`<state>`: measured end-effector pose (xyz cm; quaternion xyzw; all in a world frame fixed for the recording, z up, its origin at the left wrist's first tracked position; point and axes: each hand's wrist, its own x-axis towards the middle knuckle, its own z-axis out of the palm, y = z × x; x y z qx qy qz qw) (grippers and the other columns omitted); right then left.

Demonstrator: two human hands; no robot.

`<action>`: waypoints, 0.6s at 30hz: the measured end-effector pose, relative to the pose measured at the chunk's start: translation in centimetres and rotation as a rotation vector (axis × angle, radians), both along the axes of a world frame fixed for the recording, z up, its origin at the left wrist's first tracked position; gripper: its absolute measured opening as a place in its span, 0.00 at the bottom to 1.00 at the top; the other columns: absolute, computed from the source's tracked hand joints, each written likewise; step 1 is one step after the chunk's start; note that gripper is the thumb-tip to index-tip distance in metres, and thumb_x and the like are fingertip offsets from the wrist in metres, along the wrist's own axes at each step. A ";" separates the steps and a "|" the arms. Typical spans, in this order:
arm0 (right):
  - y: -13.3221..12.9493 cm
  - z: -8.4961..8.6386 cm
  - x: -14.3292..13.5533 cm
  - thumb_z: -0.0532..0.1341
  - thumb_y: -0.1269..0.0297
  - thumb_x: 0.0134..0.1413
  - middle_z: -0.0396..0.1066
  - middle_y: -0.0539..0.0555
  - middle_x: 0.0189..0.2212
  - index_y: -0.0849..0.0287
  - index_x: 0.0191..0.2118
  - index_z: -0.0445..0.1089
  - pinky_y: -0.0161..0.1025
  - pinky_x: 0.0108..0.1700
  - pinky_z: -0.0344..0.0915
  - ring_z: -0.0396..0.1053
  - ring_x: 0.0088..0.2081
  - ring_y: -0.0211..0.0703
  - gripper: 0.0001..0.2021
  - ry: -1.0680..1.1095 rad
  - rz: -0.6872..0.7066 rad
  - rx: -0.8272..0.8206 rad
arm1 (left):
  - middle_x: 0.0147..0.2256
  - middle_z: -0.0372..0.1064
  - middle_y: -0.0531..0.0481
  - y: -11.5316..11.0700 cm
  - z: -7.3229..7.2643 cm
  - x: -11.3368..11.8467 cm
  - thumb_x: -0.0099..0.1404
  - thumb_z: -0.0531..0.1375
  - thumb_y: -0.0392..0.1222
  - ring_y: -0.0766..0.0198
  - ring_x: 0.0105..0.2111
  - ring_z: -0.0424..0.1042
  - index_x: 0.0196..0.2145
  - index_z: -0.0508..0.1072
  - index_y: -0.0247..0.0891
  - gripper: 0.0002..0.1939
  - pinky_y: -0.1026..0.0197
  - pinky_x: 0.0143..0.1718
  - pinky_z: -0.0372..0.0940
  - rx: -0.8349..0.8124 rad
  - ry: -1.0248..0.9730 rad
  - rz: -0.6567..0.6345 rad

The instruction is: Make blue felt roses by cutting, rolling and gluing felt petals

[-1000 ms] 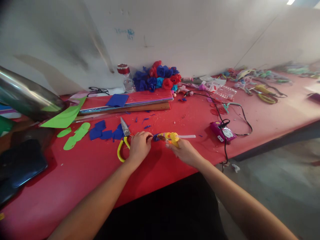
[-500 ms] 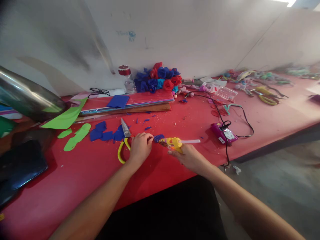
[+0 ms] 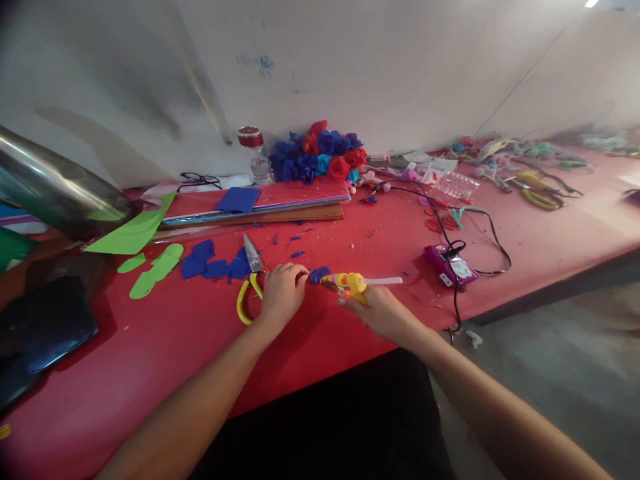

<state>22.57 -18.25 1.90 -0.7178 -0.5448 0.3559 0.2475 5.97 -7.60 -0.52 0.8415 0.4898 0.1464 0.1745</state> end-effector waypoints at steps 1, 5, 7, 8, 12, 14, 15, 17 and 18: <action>0.0 0.1 0.0 0.55 0.52 0.51 0.56 0.45 0.13 0.58 0.28 0.62 0.32 0.19 0.51 0.55 0.16 0.33 0.14 -0.010 -0.002 0.002 | 0.38 0.73 0.46 0.0 0.0 0.0 0.64 0.53 0.37 0.56 0.42 0.68 0.36 0.74 0.39 0.10 0.54 0.43 0.58 0.000 0.001 -0.001; 0.6 0.3 -0.2 0.54 0.50 0.52 0.55 0.45 0.12 0.57 0.23 0.59 0.31 0.18 0.50 0.53 0.15 0.32 0.17 0.004 -0.023 0.030 | 0.38 0.73 0.46 0.0 0.0 -0.1 0.63 0.53 0.36 0.56 0.41 0.68 0.36 0.74 0.39 0.10 0.54 0.44 0.58 -0.008 -0.010 -0.012; 1.0 0.2 -0.3 0.53 0.49 0.52 0.56 0.45 0.12 0.57 0.23 0.59 0.31 0.18 0.51 0.55 0.15 0.33 0.17 0.014 -0.018 0.040 | 0.38 0.73 0.46 0.0 0.1 -0.1 0.63 0.53 0.36 0.57 0.41 0.68 0.36 0.74 0.39 0.09 0.54 0.43 0.58 -0.009 -0.020 -0.013; 1.1 0.1 -0.3 0.54 0.49 0.52 0.56 0.46 0.13 0.57 0.23 0.59 0.31 0.19 0.51 0.55 0.16 0.33 0.17 0.015 -0.012 0.042 | 0.38 0.73 0.46 0.0 0.1 -0.1 0.63 0.53 0.36 0.57 0.41 0.68 0.36 0.74 0.39 0.09 0.54 0.43 0.58 -0.007 -0.023 -0.012; 0.8 0.0 -0.3 0.55 0.52 0.52 0.57 0.45 0.12 0.57 0.26 0.60 0.31 0.19 0.52 0.57 0.15 0.34 0.14 0.002 0.007 0.026 | 0.38 0.73 0.46 -0.1 0.1 -0.1 0.64 0.53 0.36 0.56 0.42 0.68 0.36 0.74 0.39 0.10 0.55 0.43 0.58 -0.004 -0.010 -0.008; 0.6 0.1 -0.2 0.55 0.52 0.52 0.57 0.45 0.12 0.57 0.26 0.61 0.31 0.19 0.52 0.57 0.15 0.34 0.13 -0.009 0.006 0.015 | 0.37 0.73 0.46 -0.1 0.1 -0.1 0.64 0.53 0.36 0.56 0.41 0.68 0.36 0.74 0.40 0.10 0.55 0.43 0.58 -0.001 -0.008 -0.007; 0.6 0.2 -0.2 0.54 0.52 0.52 0.57 0.45 0.12 0.57 0.27 0.62 0.31 0.19 0.52 0.57 0.15 0.34 0.14 -0.012 0.004 0.013 | 0.37 0.73 0.46 -0.1 0.1 -0.1 0.64 0.53 0.36 0.56 0.41 0.68 0.36 0.74 0.40 0.10 0.55 0.43 0.58 0.000 -0.008 -0.006; 0.7 0.1 -0.1 0.54 0.51 0.53 0.58 0.45 0.12 0.57 0.26 0.62 0.31 0.19 0.53 0.57 0.15 0.34 0.15 -0.007 -0.005 0.014 | 0.38 0.73 0.46 0.0 0.0 -0.1 0.63 0.53 0.36 0.56 0.41 0.68 0.36 0.74 0.39 0.10 0.55 0.43 0.58 0.000 -0.010 -0.009; 0.8 0.0 0.0 0.54 0.50 0.53 0.58 0.46 0.12 0.57 0.26 0.62 0.31 0.19 0.53 0.57 0.15 0.34 0.16 -0.004 -0.011 0.016 | 0.38 0.73 0.46 0.0 0.0 -0.1 0.63 0.53 0.36 0.56 0.41 0.68 0.36 0.74 0.39 0.09 0.55 0.43 0.58 -0.001 -0.010 -0.010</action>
